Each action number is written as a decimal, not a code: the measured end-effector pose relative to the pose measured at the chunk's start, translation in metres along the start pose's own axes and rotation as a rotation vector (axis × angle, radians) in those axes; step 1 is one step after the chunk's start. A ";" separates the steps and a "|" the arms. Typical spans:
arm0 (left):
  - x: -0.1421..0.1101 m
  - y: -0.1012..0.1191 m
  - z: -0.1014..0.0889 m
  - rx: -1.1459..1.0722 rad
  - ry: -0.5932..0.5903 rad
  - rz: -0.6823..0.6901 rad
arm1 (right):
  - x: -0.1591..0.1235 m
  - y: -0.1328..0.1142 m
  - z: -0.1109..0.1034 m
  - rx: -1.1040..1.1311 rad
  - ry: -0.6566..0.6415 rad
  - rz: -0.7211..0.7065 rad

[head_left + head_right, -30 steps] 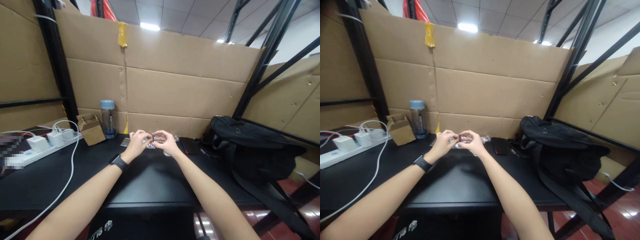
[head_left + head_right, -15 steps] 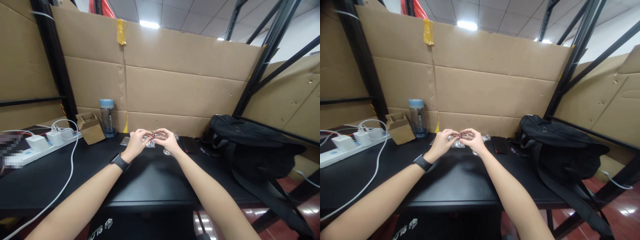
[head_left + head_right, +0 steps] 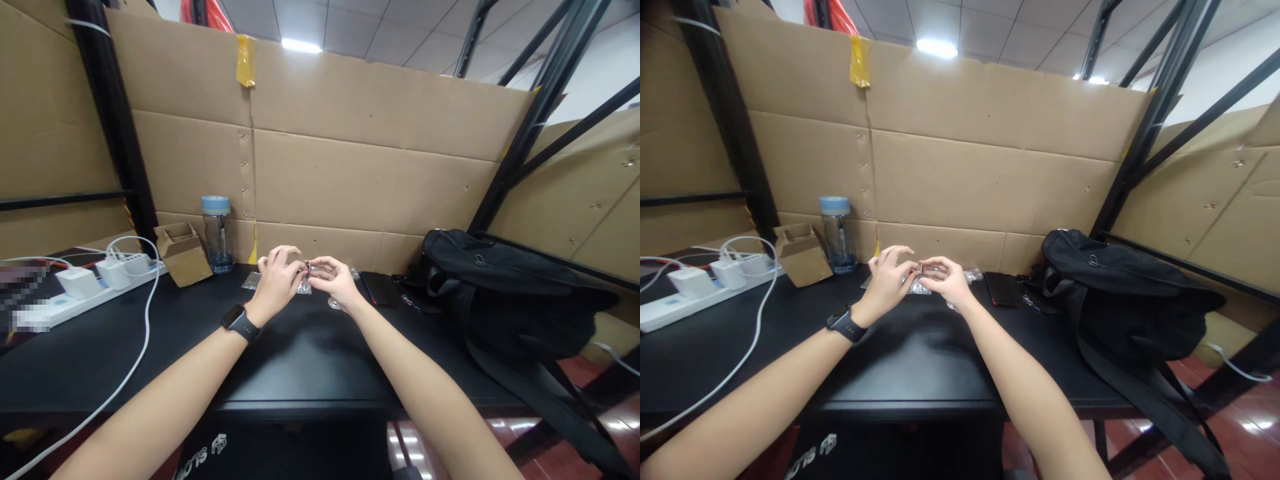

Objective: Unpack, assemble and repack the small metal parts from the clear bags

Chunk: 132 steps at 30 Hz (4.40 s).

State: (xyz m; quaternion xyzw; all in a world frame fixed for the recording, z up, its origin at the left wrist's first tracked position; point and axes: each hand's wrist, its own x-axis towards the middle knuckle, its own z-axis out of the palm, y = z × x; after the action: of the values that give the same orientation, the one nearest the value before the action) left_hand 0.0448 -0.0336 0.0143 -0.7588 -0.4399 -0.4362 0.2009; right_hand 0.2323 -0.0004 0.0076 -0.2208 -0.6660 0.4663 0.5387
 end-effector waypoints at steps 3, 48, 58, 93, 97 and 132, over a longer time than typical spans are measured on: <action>0.000 0.002 -0.002 0.024 0.001 0.019 | 0.000 0.000 0.001 -0.023 0.010 -0.014; 0.002 -0.092 -0.019 0.108 -1.079 -0.314 | 0.005 -0.002 -0.066 -1.188 -0.538 0.332; 0.007 -0.049 -0.008 -0.245 -0.731 -0.089 | 0.008 0.008 -0.075 -1.176 -0.537 0.447; -0.001 -0.020 0.008 -0.191 -0.184 -0.069 | 0.002 -0.015 -0.016 -0.427 -0.163 -0.184; 0.000 -0.019 0.007 -0.223 -0.122 -0.087 | -0.001 -0.012 -0.003 -0.362 -0.135 -0.186; -0.003 -0.003 -0.003 0.020 -0.035 0.024 | 0.000 -0.004 0.000 -0.246 -0.112 -0.053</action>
State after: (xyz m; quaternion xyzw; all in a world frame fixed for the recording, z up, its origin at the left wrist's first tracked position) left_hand 0.0398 -0.0354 0.0127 -0.7696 -0.4386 -0.4158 0.2059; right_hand 0.2331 -0.0026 0.0109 -0.2411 -0.7529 0.3783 0.4816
